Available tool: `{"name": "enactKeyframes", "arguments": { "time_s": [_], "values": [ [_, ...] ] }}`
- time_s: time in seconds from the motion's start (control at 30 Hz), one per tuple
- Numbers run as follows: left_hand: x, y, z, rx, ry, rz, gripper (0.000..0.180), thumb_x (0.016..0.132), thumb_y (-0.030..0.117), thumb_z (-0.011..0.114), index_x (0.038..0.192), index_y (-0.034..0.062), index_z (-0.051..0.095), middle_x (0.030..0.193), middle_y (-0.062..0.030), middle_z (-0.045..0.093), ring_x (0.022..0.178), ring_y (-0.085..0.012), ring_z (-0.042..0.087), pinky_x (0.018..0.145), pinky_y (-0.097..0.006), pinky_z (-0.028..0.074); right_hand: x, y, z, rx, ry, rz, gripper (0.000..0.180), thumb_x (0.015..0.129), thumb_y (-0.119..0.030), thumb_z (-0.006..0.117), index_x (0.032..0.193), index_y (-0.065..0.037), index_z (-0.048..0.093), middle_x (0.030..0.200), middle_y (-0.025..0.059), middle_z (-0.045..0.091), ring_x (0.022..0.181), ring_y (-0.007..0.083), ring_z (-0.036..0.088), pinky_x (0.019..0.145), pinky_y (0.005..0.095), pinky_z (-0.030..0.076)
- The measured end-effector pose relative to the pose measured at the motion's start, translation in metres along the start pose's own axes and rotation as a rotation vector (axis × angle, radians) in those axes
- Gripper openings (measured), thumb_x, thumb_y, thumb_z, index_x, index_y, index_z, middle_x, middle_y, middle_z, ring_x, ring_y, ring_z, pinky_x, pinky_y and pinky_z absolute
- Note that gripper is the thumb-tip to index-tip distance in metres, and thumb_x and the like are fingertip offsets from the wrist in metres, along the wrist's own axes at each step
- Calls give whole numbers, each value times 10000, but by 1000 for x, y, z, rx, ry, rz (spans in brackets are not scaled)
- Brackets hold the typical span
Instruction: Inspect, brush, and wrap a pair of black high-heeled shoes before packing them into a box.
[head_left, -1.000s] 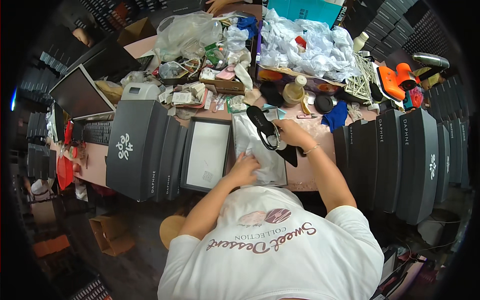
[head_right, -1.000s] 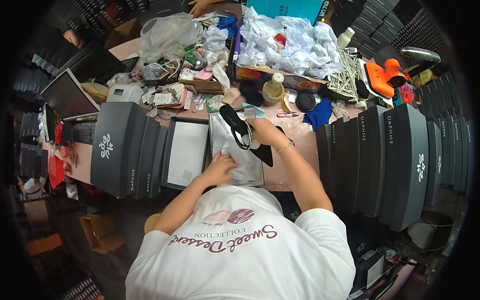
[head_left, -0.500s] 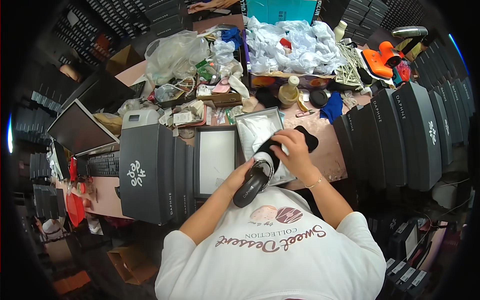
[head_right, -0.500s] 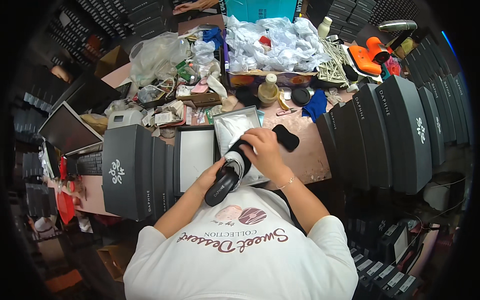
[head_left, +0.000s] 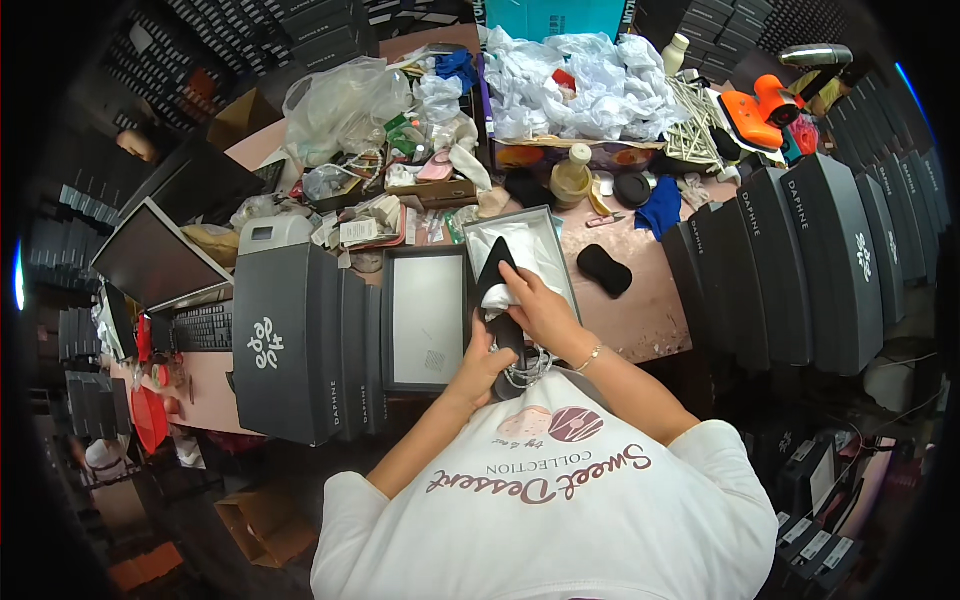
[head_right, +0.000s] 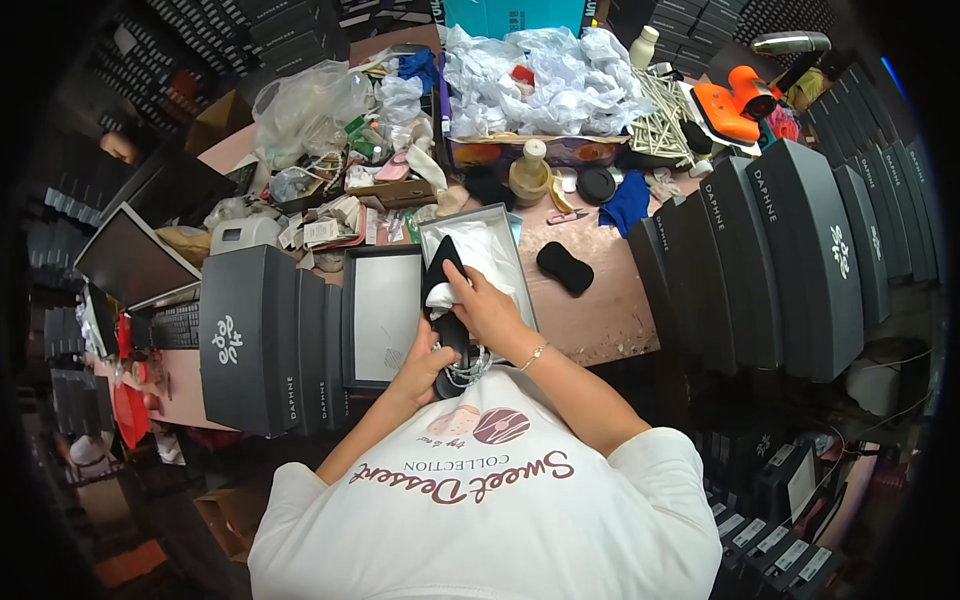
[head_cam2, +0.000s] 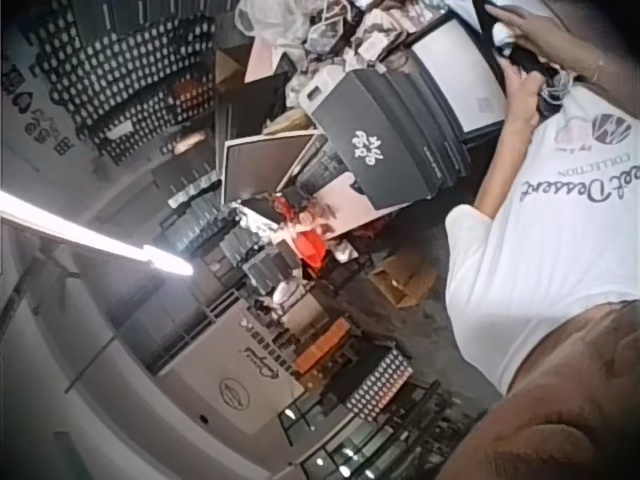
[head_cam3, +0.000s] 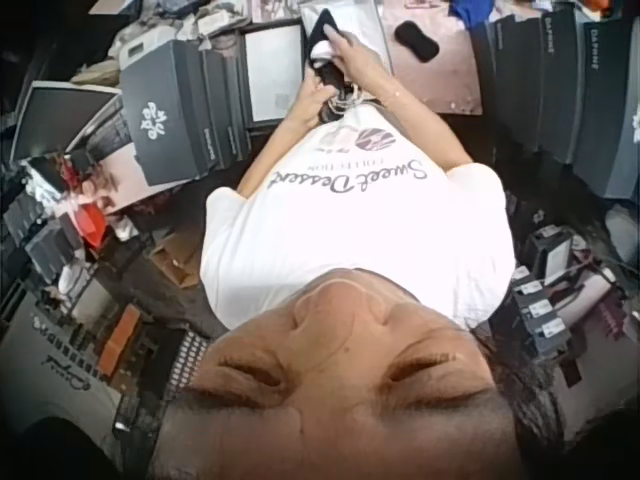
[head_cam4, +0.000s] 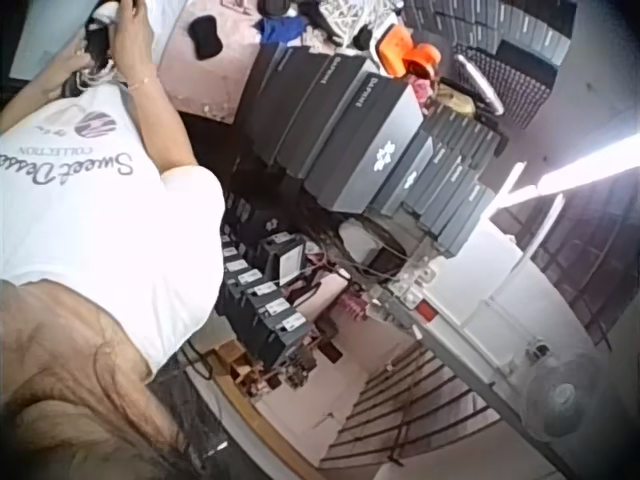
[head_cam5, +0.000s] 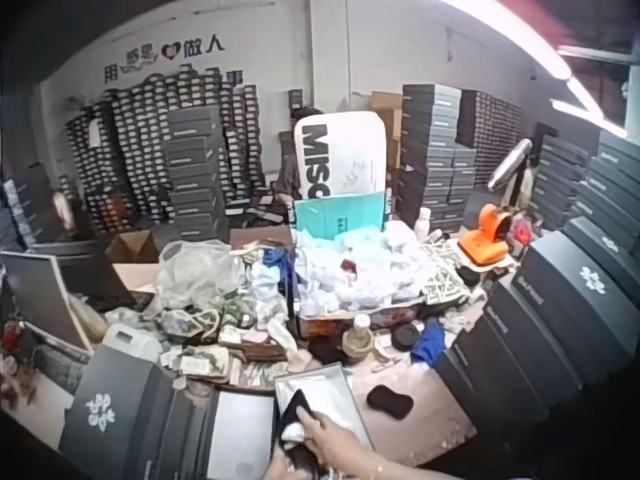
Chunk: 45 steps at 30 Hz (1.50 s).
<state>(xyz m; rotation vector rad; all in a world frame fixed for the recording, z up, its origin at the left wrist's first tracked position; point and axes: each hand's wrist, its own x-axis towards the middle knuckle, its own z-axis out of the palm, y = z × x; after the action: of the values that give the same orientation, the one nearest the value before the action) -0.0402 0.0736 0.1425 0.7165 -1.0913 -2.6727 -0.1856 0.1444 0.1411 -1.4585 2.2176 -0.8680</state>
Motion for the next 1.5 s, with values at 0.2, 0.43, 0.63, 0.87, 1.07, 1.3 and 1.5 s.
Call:
{"name": "enactKeyframes", "arguments": {
  "time_s": [0.2, 0.43, 0.63, 0.87, 1.07, 1.3, 1.5],
  "values": [
    [0, -14, -16, -103, 162, 90, 690, 747, -90, 484, 1362, 141, 273, 1164, -126, 474, 957, -207, 590, 771, -313, 548, 14, 4, 3, 181, -121, -73, 694, 811, -148, 656, 1409, -118, 306, 1175, 224, 531, 894, 323, 625, 718, 375, 522],
    [15, 2, -133, 764, 868, 454, 640, 897, 137, 585, 1419, 23, 234, 1303, -206, 459, 1172, -249, 483, 988, -328, 380, -15, 80, 21, 82, -370, 211, 519, 797, -241, 685, 1212, -1, 487, 1148, 247, 557, 932, 360, 615, 764, 418, 499],
    [27, 14, -50, 1326, 95, 377, 588, 760, 152, 669, 1290, 7, 458, 1265, -219, 478, 1198, -318, 464, 998, -387, 383, -19, 79, 74, -84, -144, 105, 320, 772, -234, 689, 975, 1, 610, 853, 175, 593, 854, 356, 595, 739, 422, 487],
    [84, -26, -44, 1670, 45, 486, 593, 691, 104, 712, 1252, 103, 518, 1210, -197, 518, 1193, -320, 448, 1051, -480, 253, -4, 37, 1, -114, -132, -170, 167, 783, -126, 649, 918, -31, 624, 854, 128, 594, 776, 318, 606, 694, 399, 501],
    [80, -32, -101, 208, 643, 329, 313, 807, 126, 670, 1095, 33, 590, 1044, -73, 625, 968, -196, 597, 812, -362, 476, -20, 45, -34, 230, -82, 270, 224, 802, -139, 632, 981, -7, 606, 990, 179, 603, 899, 366, 587, 745, 418, 488],
    [50, -37, -87, 79, 740, 264, 303, 900, 207, 584, 1123, 1, 581, 1052, -92, 617, 939, -230, 605, 821, -351, 469, -15, 77, 82, -96, -231, 173, 328, 753, -215, 701, 957, 14, 586, 1035, 215, 592, 907, 375, 596, 752, 431, 491],
    [73, 5, -81, 1107, 644, 777, 348, 758, 30, 586, 1098, -35, 561, 1045, -176, 561, 990, -347, 546, 875, -362, 427, 2, 51, -30, -184, -607, 1, 382, 720, -339, 595, 786, 35, 632, 755, 244, 629, 726, 399, 618, 696, 461, 487]
  ]
}}
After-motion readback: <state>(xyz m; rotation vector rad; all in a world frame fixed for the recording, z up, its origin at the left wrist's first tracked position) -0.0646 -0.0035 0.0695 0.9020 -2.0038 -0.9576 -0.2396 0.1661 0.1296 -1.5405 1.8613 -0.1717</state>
